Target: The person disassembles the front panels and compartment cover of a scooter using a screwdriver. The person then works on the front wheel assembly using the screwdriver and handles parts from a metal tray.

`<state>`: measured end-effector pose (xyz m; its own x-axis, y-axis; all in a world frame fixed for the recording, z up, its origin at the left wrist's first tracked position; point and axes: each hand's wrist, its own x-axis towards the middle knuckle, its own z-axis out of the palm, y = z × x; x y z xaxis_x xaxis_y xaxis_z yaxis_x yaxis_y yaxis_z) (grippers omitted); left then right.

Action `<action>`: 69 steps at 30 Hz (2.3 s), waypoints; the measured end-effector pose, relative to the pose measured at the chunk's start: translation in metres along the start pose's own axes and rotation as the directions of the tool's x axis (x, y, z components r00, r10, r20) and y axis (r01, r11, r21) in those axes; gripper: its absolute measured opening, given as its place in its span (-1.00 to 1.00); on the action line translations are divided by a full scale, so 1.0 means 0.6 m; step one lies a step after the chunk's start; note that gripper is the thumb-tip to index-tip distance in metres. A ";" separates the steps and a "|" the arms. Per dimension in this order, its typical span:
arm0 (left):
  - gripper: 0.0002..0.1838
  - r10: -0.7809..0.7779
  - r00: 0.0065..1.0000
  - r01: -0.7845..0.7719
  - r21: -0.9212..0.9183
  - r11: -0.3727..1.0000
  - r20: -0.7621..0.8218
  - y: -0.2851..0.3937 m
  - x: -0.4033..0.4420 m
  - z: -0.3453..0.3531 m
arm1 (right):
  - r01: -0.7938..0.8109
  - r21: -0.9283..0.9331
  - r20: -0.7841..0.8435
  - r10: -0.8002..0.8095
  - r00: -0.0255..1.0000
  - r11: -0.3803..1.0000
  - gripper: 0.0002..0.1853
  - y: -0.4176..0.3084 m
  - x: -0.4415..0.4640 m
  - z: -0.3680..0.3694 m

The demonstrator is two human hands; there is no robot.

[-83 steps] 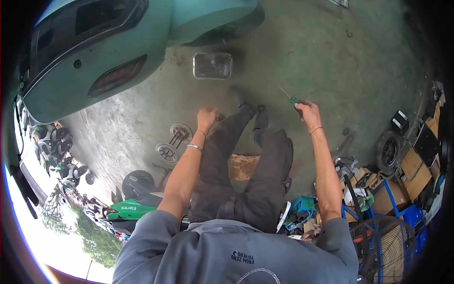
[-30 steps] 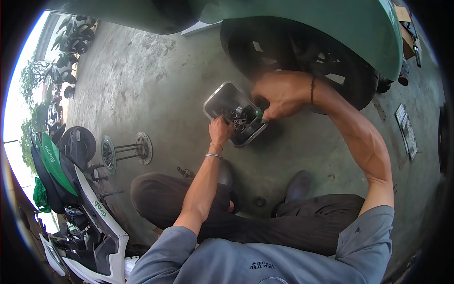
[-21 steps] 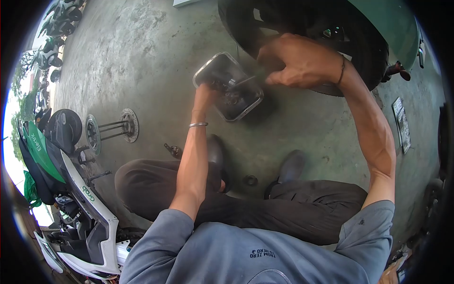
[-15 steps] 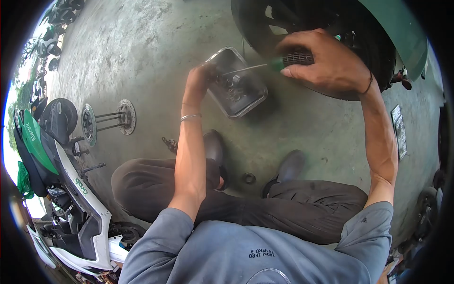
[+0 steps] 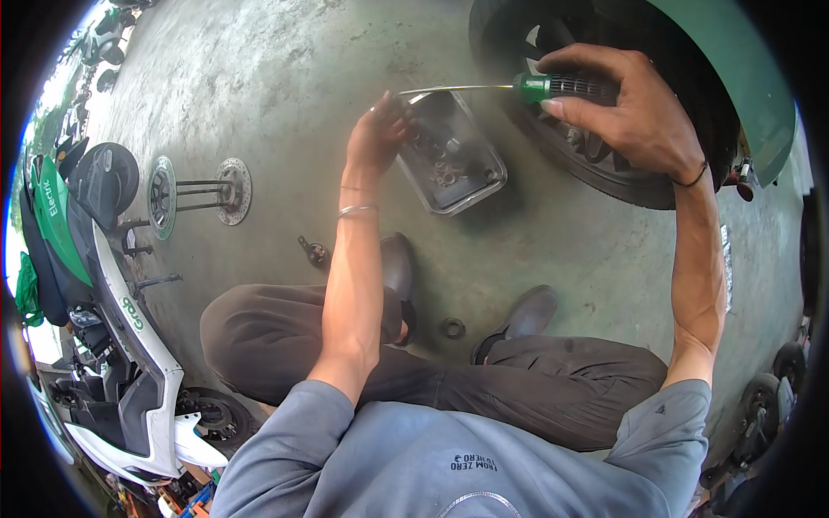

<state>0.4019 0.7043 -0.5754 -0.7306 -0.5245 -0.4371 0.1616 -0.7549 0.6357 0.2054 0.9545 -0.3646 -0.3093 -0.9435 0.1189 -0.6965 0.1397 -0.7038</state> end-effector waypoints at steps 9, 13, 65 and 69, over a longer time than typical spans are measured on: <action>-0.84 0.052 0.998 -0.054 -0.097 0.994 -0.018 -0.003 0.001 0.000 | -0.061 0.002 0.019 0.061 0.998 0.998 -0.58 -0.004 -0.002 -0.002; -0.81 0.128 0.991 -0.121 -0.160 0.980 0.032 -0.011 0.015 -0.013 | -0.027 0.003 0.016 0.027 1.000 1.000 -0.59 -0.001 -0.005 -0.002; -0.56 0.470 0.882 -0.457 0.182 0.871 -0.031 0.080 0.075 0.198 | -0.065 0.029 -0.451 0.071 0.890 0.997 -0.57 -0.006 -0.071 0.107; -0.68 0.387 0.921 -0.385 0.058 0.921 -0.040 0.076 0.030 0.297 | -0.044 -0.053 -0.504 0.012 0.863 0.998 -0.55 -0.008 -0.087 0.100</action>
<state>0.2780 0.7304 -0.4409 -0.5837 -0.7914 -0.1818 0.3915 -0.4704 0.7909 0.2640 0.9849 -0.4096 -0.6016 -0.6615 0.4476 -0.7155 0.1972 -0.6702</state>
